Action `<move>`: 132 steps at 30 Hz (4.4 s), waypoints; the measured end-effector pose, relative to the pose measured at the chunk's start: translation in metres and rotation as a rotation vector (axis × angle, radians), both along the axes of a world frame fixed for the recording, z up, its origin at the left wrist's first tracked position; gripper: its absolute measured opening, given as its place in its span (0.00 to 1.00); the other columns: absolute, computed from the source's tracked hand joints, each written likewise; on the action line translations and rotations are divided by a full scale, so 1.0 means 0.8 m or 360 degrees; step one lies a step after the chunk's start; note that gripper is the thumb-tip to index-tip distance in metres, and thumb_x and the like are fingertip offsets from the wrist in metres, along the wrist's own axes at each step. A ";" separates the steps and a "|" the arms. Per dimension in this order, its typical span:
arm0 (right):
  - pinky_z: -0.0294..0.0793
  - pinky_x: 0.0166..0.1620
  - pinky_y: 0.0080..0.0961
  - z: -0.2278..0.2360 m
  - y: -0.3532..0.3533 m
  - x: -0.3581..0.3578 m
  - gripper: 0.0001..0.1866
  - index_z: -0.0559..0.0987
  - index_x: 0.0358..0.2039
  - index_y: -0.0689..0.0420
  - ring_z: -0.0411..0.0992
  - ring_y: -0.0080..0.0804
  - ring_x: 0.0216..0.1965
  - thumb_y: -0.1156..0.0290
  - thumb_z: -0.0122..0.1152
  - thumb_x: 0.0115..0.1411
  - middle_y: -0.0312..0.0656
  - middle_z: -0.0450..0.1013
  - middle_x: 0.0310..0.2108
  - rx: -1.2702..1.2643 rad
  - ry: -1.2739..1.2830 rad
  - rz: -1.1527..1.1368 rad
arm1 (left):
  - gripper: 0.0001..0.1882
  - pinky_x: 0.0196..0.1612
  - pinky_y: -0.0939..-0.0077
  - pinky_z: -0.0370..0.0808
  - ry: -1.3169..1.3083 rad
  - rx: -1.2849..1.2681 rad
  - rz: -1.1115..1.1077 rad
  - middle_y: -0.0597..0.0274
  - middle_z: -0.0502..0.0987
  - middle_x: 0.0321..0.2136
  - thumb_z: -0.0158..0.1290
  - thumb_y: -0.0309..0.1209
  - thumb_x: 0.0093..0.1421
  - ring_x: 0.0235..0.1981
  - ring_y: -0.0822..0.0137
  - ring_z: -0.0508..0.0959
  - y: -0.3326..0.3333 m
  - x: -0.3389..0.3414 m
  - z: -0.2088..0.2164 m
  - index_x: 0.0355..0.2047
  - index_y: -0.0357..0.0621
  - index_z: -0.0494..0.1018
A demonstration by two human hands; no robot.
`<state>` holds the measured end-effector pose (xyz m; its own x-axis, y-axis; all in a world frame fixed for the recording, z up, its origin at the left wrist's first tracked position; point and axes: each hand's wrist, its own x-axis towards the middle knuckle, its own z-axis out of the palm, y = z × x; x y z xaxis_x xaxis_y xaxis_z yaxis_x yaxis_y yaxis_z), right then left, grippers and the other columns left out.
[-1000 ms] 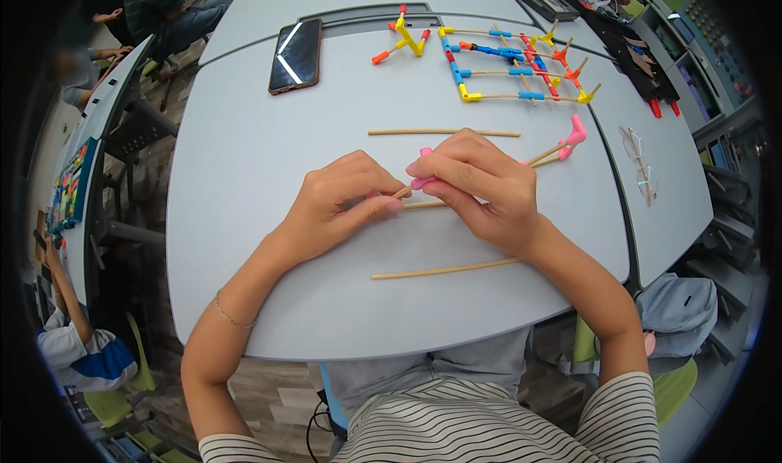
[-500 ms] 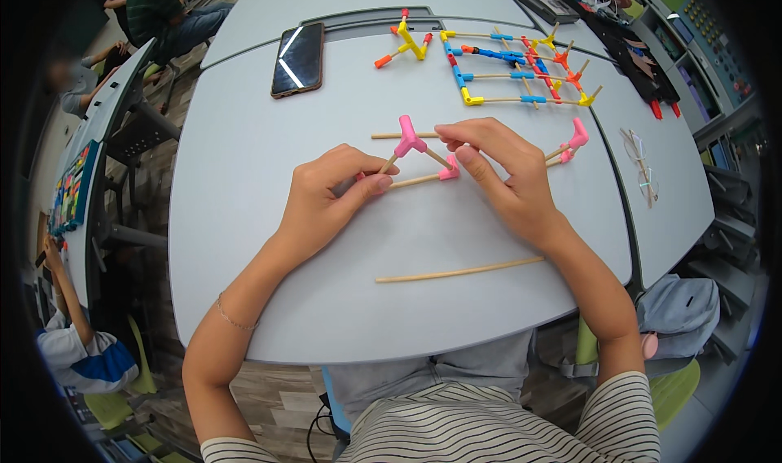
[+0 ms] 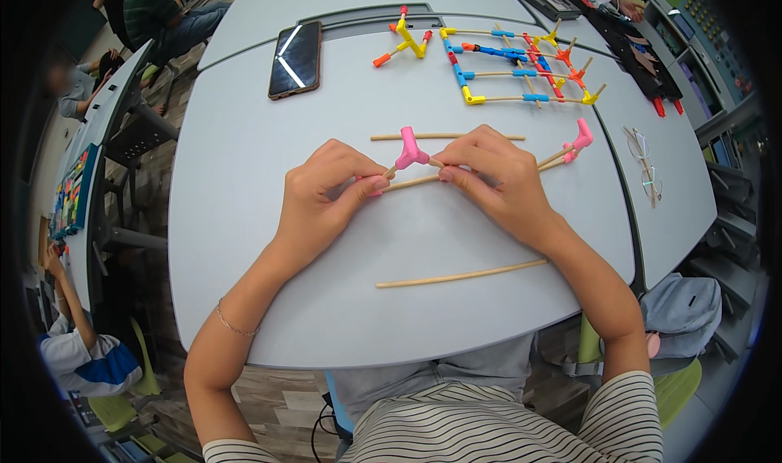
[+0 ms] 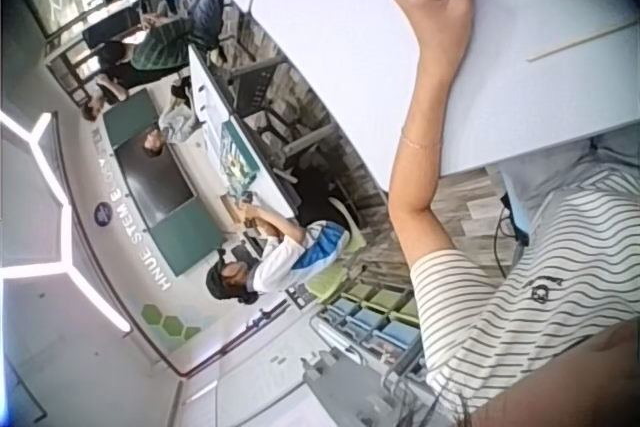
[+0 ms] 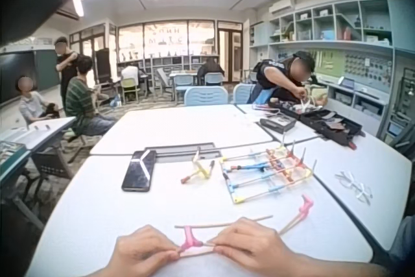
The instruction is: The person assembles a geometric structure using wooden sticks and pink plastic connectors. They repeatedly pick up sticks and connectors, insert the sticks into the connectors, and adjust the shape on the table. The structure grows into a rectangular frame by the end of the clip.
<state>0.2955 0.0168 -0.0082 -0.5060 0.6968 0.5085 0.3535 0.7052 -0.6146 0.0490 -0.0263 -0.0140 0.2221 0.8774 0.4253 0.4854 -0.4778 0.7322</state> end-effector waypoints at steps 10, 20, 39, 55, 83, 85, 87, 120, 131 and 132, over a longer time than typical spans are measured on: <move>0.72 0.33 0.24 -0.007 0.006 -0.003 0.06 0.83 0.34 0.61 0.73 0.28 0.32 0.80 0.67 0.55 0.38 0.78 0.30 -0.0127 0.0045 0.0007 | 0.03 0.37 0.76 0.72 0.0035 0.0004 0.0014 0.63 0.81 0.27 0.59 0.19 0.57 0.32 0.70 0.75 0.006 -0.001 -0.001 0.30 0.38 0.81; 0.76 0.36 0.25 0.003 0.007 0.011 0.07 0.83 0.36 0.61 0.75 0.27 0.32 0.77 0.68 0.56 0.39 0.75 0.35 -0.0208 -0.0154 -0.0046 | 0.10 0.33 0.79 0.75 0.0185 -0.0249 -0.0152 0.63 0.80 0.33 0.66 0.19 0.50 0.30 0.73 0.76 0.009 -0.020 0.012 0.34 0.39 0.82; 0.77 0.34 0.20 -0.006 0.014 0.010 0.08 0.85 0.31 0.59 0.78 0.26 0.30 0.81 0.73 0.48 0.37 0.77 0.30 -0.0209 -0.0090 0.0100 | 0.08 0.38 0.76 0.80 0.0108 -0.0213 -0.0127 0.60 0.80 0.33 0.64 0.16 0.50 0.33 0.68 0.81 0.018 -0.023 0.002 0.32 0.36 0.82; 0.74 0.35 0.19 -0.002 0.015 0.017 0.13 0.84 0.41 0.61 0.73 0.21 0.30 0.82 0.68 0.54 0.38 0.75 0.36 -0.0382 -0.0177 0.0034 | 0.11 0.40 0.82 0.76 -0.0097 -0.0619 -0.0193 0.60 0.78 0.41 0.62 0.15 0.54 0.35 0.76 0.76 0.019 -0.040 0.005 0.38 0.36 0.81; 0.74 0.37 0.29 -0.001 -0.020 -0.012 0.08 0.83 0.36 0.58 0.72 0.34 0.35 0.77 0.69 0.54 0.37 0.75 0.32 0.0029 0.0008 0.0246 | 0.17 0.34 0.77 0.77 -0.0141 0.0497 -0.0047 0.60 0.82 0.35 0.60 0.17 0.56 0.34 0.68 0.79 -0.009 0.013 0.012 0.48 0.39 0.81; 0.74 0.37 0.29 -0.002 -0.019 -0.012 0.07 0.82 0.35 0.59 0.73 0.34 0.34 0.77 0.69 0.54 0.38 0.75 0.31 0.0022 0.0012 0.0262 | 0.18 0.33 0.77 0.77 -0.0126 0.0554 -0.0067 0.59 0.82 0.35 0.60 0.16 0.56 0.33 0.68 0.79 -0.008 0.012 0.012 0.47 0.39 0.81; 0.74 0.37 0.30 -0.001 -0.018 -0.012 0.07 0.82 0.35 0.59 0.73 0.35 0.34 0.77 0.69 0.54 0.38 0.76 0.31 0.0007 0.0010 0.0279 | 0.17 0.33 0.77 0.77 -0.0151 0.0586 -0.0060 0.59 0.82 0.34 0.60 0.16 0.55 0.32 0.68 0.79 -0.008 0.014 0.010 0.47 0.39 0.81; 0.73 0.46 0.31 -0.005 0.004 0.006 0.06 0.78 0.35 0.61 0.69 0.37 0.43 0.78 0.64 0.57 0.40 0.72 0.36 0.0108 -0.0417 -0.0183 | 0.06 0.56 0.65 0.72 -0.0726 0.0098 -0.0089 0.53 0.78 0.40 0.44 0.26 0.72 0.46 0.64 0.79 -0.010 -0.003 0.010 0.47 0.39 0.66; 0.71 0.43 0.33 -0.014 0.009 0.009 0.03 0.76 0.31 0.59 0.68 0.38 0.39 0.79 0.63 0.58 0.40 0.71 0.32 0.0173 -0.0421 -0.0236 | 0.10 0.54 0.66 0.73 -0.0399 0.0055 -0.0259 0.53 0.78 0.36 0.42 0.32 0.74 0.42 0.64 0.79 -0.008 -0.016 0.021 0.46 0.38 0.68; 0.71 0.43 0.33 -0.015 0.009 0.008 0.03 0.76 0.31 0.59 0.68 0.38 0.39 0.79 0.63 0.58 0.40 0.71 0.32 0.0178 -0.0421 -0.0250 | 0.12 0.54 0.66 0.73 -0.0332 0.0064 -0.0274 0.53 0.78 0.37 0.42 0.34 0.74 0.43 0.64 0.79 -0.008 -0.016 0.022 0.47 0.39 0.68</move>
<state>0.3022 0.0243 -0.0202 -0.5215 0.7241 0.4514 0.6004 0.6873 -0.4088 0.0365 -0.0330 0.0038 0.2703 0.8159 0.5111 0.2349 -0.5707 0.7868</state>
